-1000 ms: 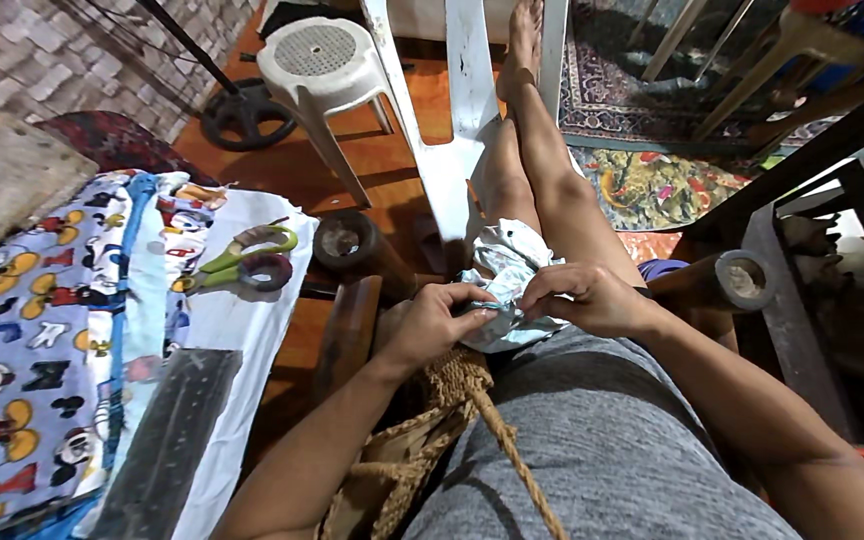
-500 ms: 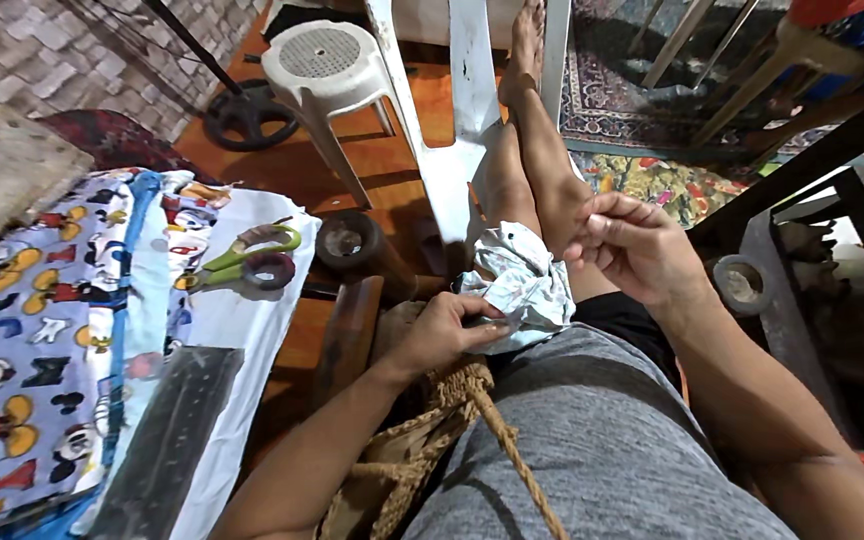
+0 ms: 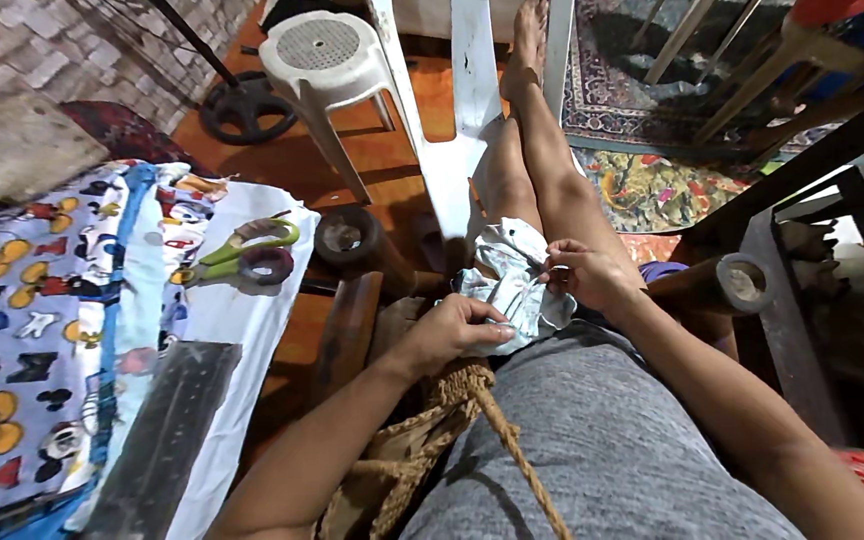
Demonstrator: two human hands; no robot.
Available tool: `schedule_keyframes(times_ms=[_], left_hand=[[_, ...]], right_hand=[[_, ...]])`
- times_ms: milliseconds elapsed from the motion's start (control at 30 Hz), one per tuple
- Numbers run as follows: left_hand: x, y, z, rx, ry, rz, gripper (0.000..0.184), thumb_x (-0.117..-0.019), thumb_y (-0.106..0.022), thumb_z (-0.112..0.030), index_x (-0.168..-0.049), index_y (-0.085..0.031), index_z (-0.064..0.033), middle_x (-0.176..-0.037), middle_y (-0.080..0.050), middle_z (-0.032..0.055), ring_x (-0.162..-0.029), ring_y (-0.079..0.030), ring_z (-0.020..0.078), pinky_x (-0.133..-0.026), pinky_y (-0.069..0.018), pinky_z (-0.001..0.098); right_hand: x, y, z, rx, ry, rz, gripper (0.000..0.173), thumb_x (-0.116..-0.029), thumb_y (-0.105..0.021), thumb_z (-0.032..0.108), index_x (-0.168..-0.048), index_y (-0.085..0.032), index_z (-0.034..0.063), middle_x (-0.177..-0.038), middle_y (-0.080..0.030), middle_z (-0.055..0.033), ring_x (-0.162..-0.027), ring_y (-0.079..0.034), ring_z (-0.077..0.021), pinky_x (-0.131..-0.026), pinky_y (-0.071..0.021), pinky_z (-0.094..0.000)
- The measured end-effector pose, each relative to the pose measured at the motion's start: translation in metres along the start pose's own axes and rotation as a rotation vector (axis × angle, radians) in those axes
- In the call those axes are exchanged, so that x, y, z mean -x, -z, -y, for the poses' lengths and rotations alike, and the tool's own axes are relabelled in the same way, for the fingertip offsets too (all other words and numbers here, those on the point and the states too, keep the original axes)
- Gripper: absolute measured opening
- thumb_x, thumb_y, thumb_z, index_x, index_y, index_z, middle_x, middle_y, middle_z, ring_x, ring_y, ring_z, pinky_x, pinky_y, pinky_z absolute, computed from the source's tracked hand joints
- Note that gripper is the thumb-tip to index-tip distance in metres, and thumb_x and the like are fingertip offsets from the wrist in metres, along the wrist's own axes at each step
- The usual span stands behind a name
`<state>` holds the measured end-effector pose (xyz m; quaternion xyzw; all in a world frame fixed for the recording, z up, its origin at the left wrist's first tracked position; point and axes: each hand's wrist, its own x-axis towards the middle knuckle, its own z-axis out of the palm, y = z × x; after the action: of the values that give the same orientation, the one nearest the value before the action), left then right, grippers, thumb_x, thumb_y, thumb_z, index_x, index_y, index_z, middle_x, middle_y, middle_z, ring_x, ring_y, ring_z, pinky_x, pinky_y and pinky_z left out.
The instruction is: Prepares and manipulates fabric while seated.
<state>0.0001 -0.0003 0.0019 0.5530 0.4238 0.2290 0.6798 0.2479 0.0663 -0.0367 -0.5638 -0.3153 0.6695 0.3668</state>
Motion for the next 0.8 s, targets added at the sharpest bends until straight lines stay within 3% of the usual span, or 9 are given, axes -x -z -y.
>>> schedule_keyframes(times_ms=[333, 800], left_hand=[[0.0, 0.0, 0.0, 0.004, 0.022, 0.001, 0.013, -0.0919, -0.064, -0.003, -0.087, -0.073, -0.0114, -0.075, -0.069, -0.0098, -0.068, -0.064, -0.0022, -0.065, -0.0542, 0.0165], [0.0, 0.002, 0.001, 0.001, -0.004, 0.04, 0.014, -0.0903, -0.065, -0.005, -0.085, -0.074, -0.0135, -0.074, -0.069, -0.0114, -0.066, -0.063, -0.0036, -0.062, -0.0525, 0.0155]], right_hand=[[0.0, 0.019, 0.01, -0.115, 0.114, -0.117, 0.011, -0.11, -0.046, 0.019, -0.112, -0.054, 0.0122, -0.083, -0.061, 0.0011, -0.061, -0.06, -0.0079, -0.056, -0.0534, -0.0237], [-0.017, 0.048, 0.037, -0.276, 0.151, -0.302, 0.011, -0.1097, -0.044, 0.017, -0.117, -0.051, 0.0133, -0.081, -0.059, 0.001, -0.058, -0.058, -0.0082, -0.054, -0.0523, -0.0231]])
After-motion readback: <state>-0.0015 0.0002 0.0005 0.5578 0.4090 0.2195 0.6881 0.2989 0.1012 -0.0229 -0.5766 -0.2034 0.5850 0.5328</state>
